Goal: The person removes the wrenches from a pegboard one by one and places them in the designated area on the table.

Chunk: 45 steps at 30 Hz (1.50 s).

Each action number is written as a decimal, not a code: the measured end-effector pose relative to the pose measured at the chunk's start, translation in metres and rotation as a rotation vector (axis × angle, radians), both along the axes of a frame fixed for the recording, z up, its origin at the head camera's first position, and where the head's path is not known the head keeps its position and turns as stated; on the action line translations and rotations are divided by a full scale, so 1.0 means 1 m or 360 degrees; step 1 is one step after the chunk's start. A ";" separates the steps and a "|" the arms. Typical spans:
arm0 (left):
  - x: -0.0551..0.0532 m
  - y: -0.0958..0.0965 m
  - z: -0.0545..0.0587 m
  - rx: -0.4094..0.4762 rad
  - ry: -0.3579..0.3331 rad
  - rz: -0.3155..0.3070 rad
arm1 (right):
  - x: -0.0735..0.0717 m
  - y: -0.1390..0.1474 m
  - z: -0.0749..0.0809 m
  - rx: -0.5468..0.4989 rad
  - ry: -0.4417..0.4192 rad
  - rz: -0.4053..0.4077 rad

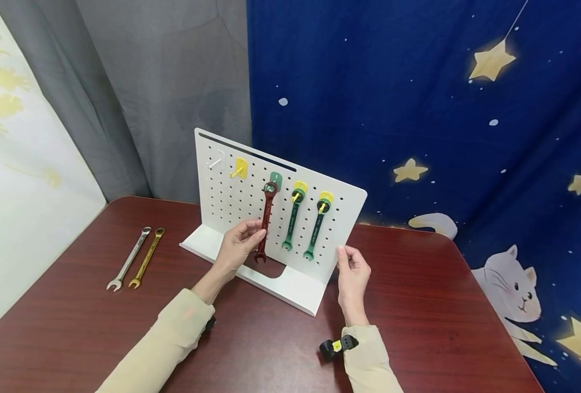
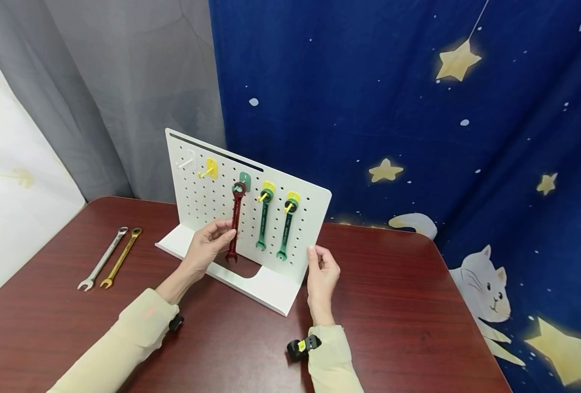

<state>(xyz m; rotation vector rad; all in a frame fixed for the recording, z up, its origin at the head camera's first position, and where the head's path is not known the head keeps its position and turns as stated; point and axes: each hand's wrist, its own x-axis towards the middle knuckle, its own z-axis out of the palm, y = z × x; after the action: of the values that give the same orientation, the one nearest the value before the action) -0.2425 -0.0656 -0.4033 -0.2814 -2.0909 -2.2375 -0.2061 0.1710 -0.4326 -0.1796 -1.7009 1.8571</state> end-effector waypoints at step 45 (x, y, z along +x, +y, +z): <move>0.037 -0.037 0.033 0.0319 -0.0193 -0.0538 | 0.000 0.001 0.000 0.0012 -0.0046 -0.0017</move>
<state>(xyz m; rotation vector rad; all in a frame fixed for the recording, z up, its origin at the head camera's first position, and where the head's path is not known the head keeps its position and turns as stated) -0.2053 -0.1027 -0.3700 -0.5334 -1.9765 -2.6958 -0.2061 0.1716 -0.4327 -0.2131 -1.7226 1.8484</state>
